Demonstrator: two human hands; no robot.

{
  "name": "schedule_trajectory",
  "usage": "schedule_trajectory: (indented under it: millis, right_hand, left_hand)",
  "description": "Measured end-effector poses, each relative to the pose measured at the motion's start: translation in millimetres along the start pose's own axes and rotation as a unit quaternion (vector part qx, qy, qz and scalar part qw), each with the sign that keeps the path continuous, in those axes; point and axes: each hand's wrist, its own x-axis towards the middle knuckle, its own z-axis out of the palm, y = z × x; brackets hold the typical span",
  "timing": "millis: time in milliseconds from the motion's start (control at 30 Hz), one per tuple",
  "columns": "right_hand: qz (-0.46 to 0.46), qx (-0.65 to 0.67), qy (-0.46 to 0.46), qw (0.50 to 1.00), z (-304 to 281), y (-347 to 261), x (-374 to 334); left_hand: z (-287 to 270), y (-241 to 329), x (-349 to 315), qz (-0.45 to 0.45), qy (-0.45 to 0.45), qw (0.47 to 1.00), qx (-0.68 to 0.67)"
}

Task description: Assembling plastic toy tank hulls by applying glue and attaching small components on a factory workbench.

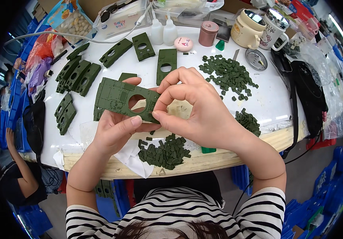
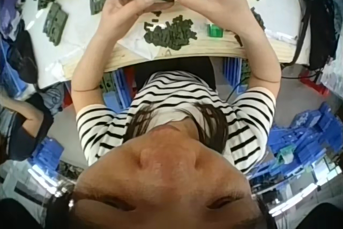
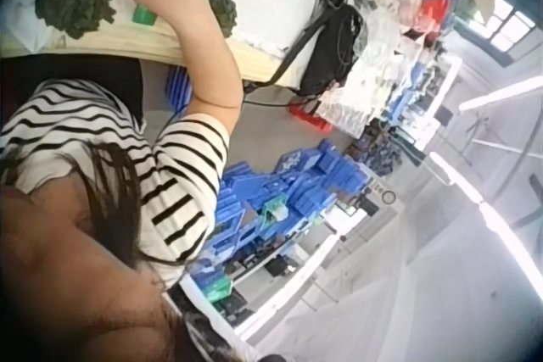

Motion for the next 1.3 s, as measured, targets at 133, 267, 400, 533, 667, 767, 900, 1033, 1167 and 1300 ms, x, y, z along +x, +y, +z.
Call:
schedule_trajectory:
  millis: [133, 267, 400, 533, 667, 767, 900, 1033, 1167, 1300]
  right_hand:
    - [-0.012, -0.019, 0.003, 1.000, 0.5, 0.1, 0.3]
    - [-0.030, -0.032, 0.015, 0.999, 2.6, 1.2, 0.7]
    - [-0.042, -0.047, 0.023, 0.998, 2.1, -0.3, 0.8]
    - [-0.050, -0.050, 0.025, 0.997, 4.1, 1.1, 1.3]
    - [-0.057, -0.035, 0.043, 0.997, 6.6, 2.1, 1.3]
    - [-0.055, -0.029, 0.044, 0.997, 6.6, 1.7, 1.3]
    - [-0.062, -0.025, 0.049, 0.997, 7.4, 1.7, 1.3]
    - [-0.066, -0.041, 0.052, 0.996, 7.2, 1.2, 0.9]
    - [-0.071, -0.054, 0.047, 0.995, 5.5, -0.8, 1.6]
    - [-0.072, -0.063, 0.056, 0.994, 6.9, -1.3, 1.0]
  left_hand:
    - [0.2, -0.6, 0.2, 0.006, -0.004, 1.000, -0.002]
    - [1.5, 1.2, 0.2, 0.008, -0.005, 1.000, 0.008]
    - [2.3, 2.4, 1.1, 0.012, -0.013, 1.000, 0.015]
    - [1.3, 1.4, 0.3, 0.018, -0.014, 1.000, 0.017]
    - [5.4, 1.3, 1.5, 0.013, 0.022, 0.999, 0.032]
    - [5.2, 1.7, 1.5, 0.012, 0.020, 0.999, 0.028]
    - [6.0, 2.1, 1.2, 0.016, 0.016, 0.999, 0.027]
    - [5.7, 1.6, 1.3, 0.022, 0.012, 0.999, 0.033]
    - [4.6, 1.9, 1.2, 0.023, -0.004, 0.999, 0.028]
    - [1.2, 1.7, 1.2, 0.028, -0.032, 0.999, 0.024]
